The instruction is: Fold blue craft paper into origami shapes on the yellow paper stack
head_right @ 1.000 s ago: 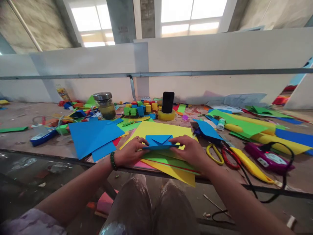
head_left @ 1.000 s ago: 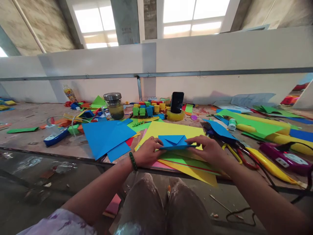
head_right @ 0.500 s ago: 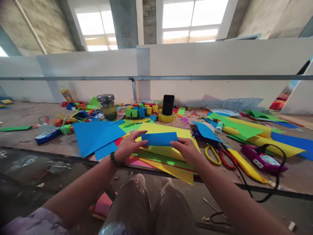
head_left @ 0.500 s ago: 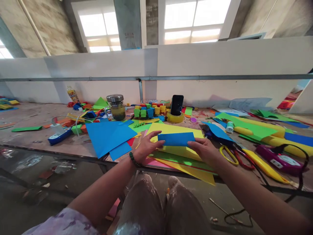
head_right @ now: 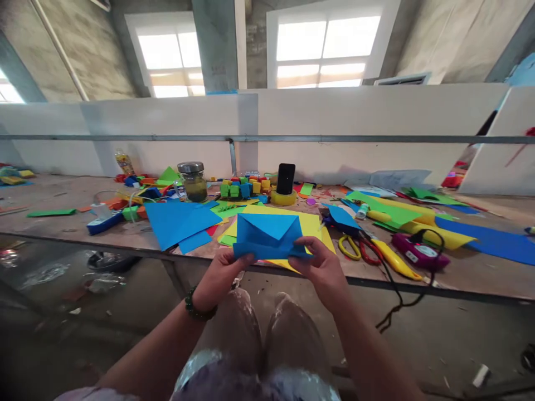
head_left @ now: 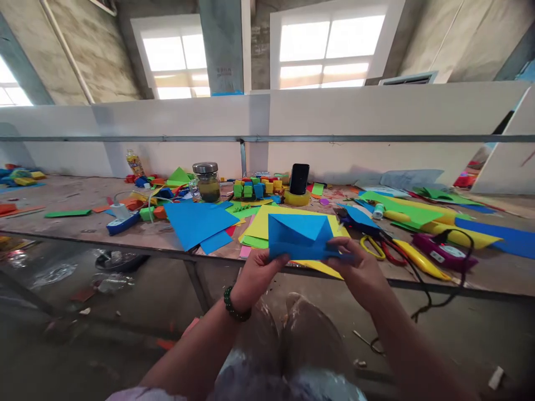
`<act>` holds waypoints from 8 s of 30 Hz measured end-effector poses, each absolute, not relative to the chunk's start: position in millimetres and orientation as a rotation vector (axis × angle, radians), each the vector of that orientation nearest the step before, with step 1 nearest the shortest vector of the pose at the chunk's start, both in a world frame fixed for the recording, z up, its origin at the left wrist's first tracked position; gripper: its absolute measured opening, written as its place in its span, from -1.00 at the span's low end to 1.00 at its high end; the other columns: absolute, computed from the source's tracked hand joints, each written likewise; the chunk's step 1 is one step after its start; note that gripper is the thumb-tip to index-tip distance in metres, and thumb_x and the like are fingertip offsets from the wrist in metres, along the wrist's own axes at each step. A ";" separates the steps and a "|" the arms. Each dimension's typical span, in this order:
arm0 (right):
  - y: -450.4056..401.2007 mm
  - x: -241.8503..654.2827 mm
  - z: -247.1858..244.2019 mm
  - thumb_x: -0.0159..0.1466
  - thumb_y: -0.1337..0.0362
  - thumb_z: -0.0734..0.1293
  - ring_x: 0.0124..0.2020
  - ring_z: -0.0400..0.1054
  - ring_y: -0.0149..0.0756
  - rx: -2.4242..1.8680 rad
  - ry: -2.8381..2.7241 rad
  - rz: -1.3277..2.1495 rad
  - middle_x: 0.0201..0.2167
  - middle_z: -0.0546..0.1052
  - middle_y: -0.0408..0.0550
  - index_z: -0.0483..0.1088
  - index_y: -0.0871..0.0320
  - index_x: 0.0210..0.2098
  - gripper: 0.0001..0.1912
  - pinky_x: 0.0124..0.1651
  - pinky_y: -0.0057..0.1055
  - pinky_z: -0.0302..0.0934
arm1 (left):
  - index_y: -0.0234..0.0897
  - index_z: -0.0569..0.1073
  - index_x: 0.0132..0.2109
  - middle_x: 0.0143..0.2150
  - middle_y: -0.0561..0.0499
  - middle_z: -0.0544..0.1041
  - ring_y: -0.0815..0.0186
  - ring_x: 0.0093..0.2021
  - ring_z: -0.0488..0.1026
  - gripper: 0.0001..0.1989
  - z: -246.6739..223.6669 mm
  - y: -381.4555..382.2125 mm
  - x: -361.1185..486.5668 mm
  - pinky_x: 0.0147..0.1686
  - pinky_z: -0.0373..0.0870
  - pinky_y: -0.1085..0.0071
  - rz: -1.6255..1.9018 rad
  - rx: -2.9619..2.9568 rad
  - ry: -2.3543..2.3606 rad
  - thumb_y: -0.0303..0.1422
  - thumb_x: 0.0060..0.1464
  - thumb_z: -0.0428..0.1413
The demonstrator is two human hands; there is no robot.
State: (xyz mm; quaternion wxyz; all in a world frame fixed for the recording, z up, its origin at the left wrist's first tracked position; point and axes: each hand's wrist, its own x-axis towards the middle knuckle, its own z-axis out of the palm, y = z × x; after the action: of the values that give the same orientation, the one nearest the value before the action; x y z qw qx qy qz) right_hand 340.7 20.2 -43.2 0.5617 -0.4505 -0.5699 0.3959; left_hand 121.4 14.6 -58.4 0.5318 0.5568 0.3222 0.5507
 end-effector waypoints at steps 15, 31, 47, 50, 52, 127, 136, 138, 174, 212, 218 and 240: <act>-132.4 333.6 -40.4 -0.11 0.02 0.55 -0.60 0.31 -0.33 -1.142 -1.424 0.562 -0.57 0.51 -0.15 0.58 0.07 -0.28 -0.57 -0.59 -0.42 0.24 | -0.37 0.62 -0.39 -0.43 -0.02 0.56 0.34 -0.40 0.44 -0.61 -64.8 -120.9 123.5 -0.29 0.43 0.40 1.317 1.145 0.715 -0.06 -0.11 0.32; -132.9 312.7 -52.2 0.02 0.04 0.47 -0.57 0.26 -0.36 -1.159 -1.246 0.541 -0.61 0.39 -0.17 0.39 0.12 -0.50 -0.70 -0.52 -0.42 0.29 | -0.19 0.04 0.40 -0.28 0.04 0.52 0.44 -0.41 0.35 -0.05 -53.5 -124.9 121.5 -0.42 0.39 0.54 1.440 1.203 0.747 -0.20 -0.05 0.32; -127.4 323.9 -45.5 -0.02 0.04 0.52 -0.35 0.49 -0.12 -1.166 -1.285 0.887 -0.36 0.62 -0.05 0.57 0.13 -0.30 -0.63 -0.32 -0.22 0.45 | -0.36 0.54 -0.40 -0.47 0.05 0.44 0.43 -0.46 0.29 -0.67 -60.1 -121.7 113.4 -0.44 0.35 0.50 1.301 1.230 0.780 -0.14 -0.15 0.33; -127.7 327.6 -45.3 -0.05 0.07 0.55 -0.33 0.50 -0.12 -1.153 -1.265 0.916 -0.32 0.63 -0.06 0.58 0.10 -0.24 -0.59 -0.30 -0.23 0.46 | -0.35 0.58 -0.31 -0.39 0.02 0.50 0.41 -0.43 0.36 -0.64 -57.2 -120.8 111.7 -0.46 0.37 0.52 1.250 1.183 0.764 -0.12 -0.13 0.33; -129.3 328.1 -44.5 -0.08 0.07 0.56 -0.32 0.51 -0.11 -1.171 -1.256 0.941 -0.31 0.63 -0.04 0.58 0.10 -0.23 -0.56 -0.27 -0.21 0.47 | -0.35 0.59 -0.26 -0.34 -0.01 0.53 0.39 -0.41 0.39 -0.62 -55.3 -120.3 110.2 -0.46 0.39 0.51 1.222 1.175 0.761 -0.09 -0.07 0.29; -148.6 335.0 -38.9 0.10 0.08 0.46 -0.21 0.50 -0.15 -1.173 -1.641 0.759 -0.18 0.63 -0.04 0.62 -0.02 -0.20 -0.72 -0.24 -0.35 0.42 | -0.27 0.58 0.01 -0.12 -0.07 0.58 0.48 -0.54 0.46 -0.64 -46.4 -131.2 99.8 -0.56 0.45 0.57 1.118 1.241 0.594 -0.30 0.04 0.26; -148.6 331.9 -41.8 0.12 0.15 0.43 -0.37 0.45 -0.27 -1.118 -1.554 0.734 -0.32 0.62 -0.07 0.63 0.00 -0.20 -0.75 -0.37 -0.43 0.36 | 0.05 0.08 0.38 -0.06 0.02 0.52 0.50 -0.59 0.43 -0.20 -46.4 -132.7 107.3 -0.66 0.44 0.57 1.265 1.097 0.532 -0.42 0.04 0.18; -147.8 331.5 -43.2 0.12 0.17 0.43 -0.43 0.42 -0.31 -1.110 -1.529 0.732 -0.37 0.60 -0.07 0.63 0.00 -0.22 -0.77 -0.44 -0.45 0.33 | -0.02 0.13 0.36 -0.11 0.02 0.53 0.48 -0.59 0.44 -0.22 -46.9 -131.6 108.1 -0.67 0.44 0.55 1.265 1.072 0.529 -0.42 0.02 0.19; -129.6 294.2 -115.2 0.21 0.52 0.26 0.05 0.44 -0.10 -0.637 -2.049 -0.347 0.17 0.41 0.17 0.36 0.09 0.19 -0.43 0.01 -0.25 0.43 | -0.29 0.43 -0.02 -0.34 0.01 0.52 0.31 -0.33 0.52 -0.38 -47.4 -120.6 157.5 -0.38 0.41 0.48 1.372 0.577 0.398 0.13 -0.01 0.16; -172.6 308.3 -28.4 0.13 0.34 0.45 -0.47 0.45 -0.37 -1.021 -1.801 0.433 -0.43 0.59 -0.18 0.54 0.04 -0.28 -0.85 -0.37 -0.47 0.35 | -0.33 0.40 0.00 -0.16 -0.13 0.55 0.24 -0.16 0.50 -0.68 -64.3 -131.5 132.4 -0.10 0.42 0.37 0.940 2.024 0.423 -0.18 0.28 -0.01; -171.6 308.4 -29.5 0.12 0.36 0.46 -0.59 0.38 -0.44 -1.038 -1.787 0.269 -0.42 0.61 -0.22 0.54 0.03 -0.29 -0.84 -0.48 -0.50 0.30 | -0.28 0.23 0.23 0.14 -0.18 0.44 0.13 0.10 0.42 -0.37 -57.5 -133.5 125.5 0.09 0.36 0.30 0.915 2.029 0.402 -0.27 0.06 0.26; -168.3 309.4 -32.9 0.15 0.38 0.46 -0.27 0.52 -0.27 -0.732 -1.733 0.622 -0.27 0.62 -0.08 0.59 0.00 -0.25 -0.81 -0.22 -0.38 0.44 | -0.27 0.23 0.22 0.24 -0.21 0.36 0.20 0.22 0.33 -0.61 -64.2 -133.0 128.0 0.19 0.30 0.29 1.042 2.249 0.288 -0.48 0.28 -0.06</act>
State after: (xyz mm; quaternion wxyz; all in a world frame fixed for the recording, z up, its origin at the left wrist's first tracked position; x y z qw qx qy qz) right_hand 309.4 -168.3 -32.9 0.5483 -0.3088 -0.7315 0.2624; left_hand 128.0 -133.0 -64.2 0.3174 0.8546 0.1093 0.3961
